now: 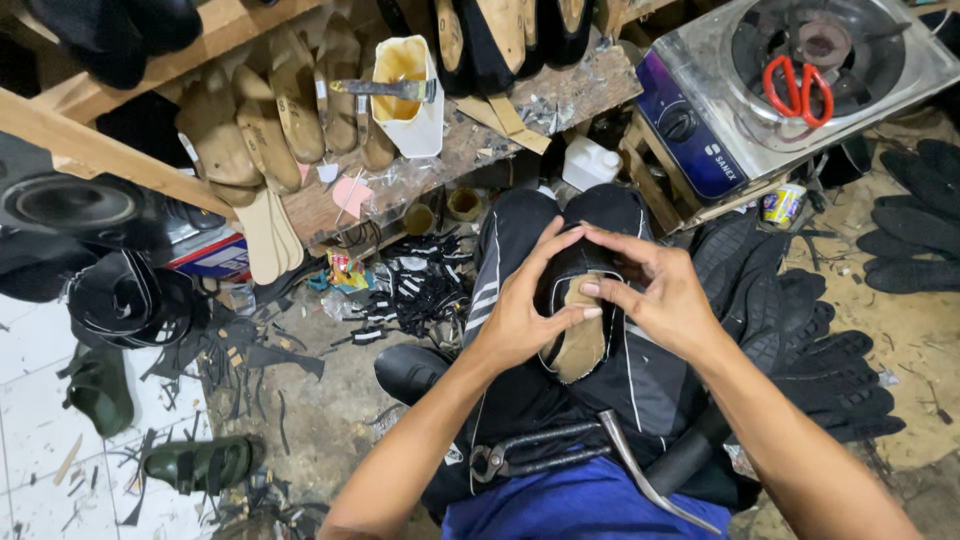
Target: The person sits working a black shoe upper over a wooden last on their lap. They hammer the upper to shape it, trim excess material with scissors, pull and tuck the material with pincers, and finally work the last out of the shaped shoe.
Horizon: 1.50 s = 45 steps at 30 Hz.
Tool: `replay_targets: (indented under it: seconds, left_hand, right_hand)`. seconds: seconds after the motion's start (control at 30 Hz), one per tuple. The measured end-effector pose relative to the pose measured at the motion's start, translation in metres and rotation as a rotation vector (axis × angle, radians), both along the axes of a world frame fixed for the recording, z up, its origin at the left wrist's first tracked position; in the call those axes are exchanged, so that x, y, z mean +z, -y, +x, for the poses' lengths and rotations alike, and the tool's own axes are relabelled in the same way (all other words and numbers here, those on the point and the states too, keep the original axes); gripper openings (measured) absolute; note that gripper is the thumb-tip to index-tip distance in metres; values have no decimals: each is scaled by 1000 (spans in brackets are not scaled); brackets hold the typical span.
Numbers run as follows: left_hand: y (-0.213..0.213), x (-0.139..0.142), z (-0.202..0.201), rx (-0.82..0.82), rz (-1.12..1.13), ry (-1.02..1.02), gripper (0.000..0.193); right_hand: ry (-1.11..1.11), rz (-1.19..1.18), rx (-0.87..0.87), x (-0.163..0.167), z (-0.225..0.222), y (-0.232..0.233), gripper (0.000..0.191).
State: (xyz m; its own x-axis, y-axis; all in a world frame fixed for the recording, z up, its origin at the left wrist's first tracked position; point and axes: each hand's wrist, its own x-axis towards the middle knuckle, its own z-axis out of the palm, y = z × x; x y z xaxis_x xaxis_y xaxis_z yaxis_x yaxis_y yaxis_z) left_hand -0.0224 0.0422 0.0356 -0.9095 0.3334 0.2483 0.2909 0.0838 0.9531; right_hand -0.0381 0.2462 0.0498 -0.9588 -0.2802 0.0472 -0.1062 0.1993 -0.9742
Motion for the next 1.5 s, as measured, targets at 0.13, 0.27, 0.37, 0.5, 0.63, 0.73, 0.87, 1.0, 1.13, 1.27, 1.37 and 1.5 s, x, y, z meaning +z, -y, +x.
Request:
replay_targets:
  seconds: [0.13,0.27,0.37,0.5,0.63,0.73,0.87,1.0,1.13,1.27,1.37,1.5]
  left_hand:
    - [5,21,2,15,-54,-126,81]
    - [13,42,5,-1,38,-295,90]
    - [16,51,3,-27,136,-391,93]
    - [23,51,7,-9,80,-496,95]
    - [26,44,14,-65,99,-429,100]
    - [30,45,9,-126,-25,-558,102]
    - [29,59,-2,-109,-183,-601,97]
    - [17,69,-2,-15,-144,-437,85]
    - [3,53,-3,56,-40,-143,85]
    - [-10,11,-16,21,207,187,74]
    - [-11,-19,-14,7,264,291,70]
    - [-19,-40,-9,-10,267,295,66]
  right_hand:
    - [-142,82,40,29,13,0,61]
    - [-172,-228,125,54,29,-3,84]
    - [-309,-257,164,57,33,-1,86]
    - [-404,-208,103,44,40,6,66]
    - [-525,-42,10,31,46,5,44]
    - [-544,-11,-26,29,46,4,41]
    - [-491,-78,-41,39,43,8,44]
    - [-401,-85,-110,53,41,5,46]
    - [29,23,-210,50,25,-1,47]
    - [149,74,-99,35,0,-2,42]
    - [-84,102,41,32,-7,-5,41]
    - [-499,455,128,34,-14,-2,32]
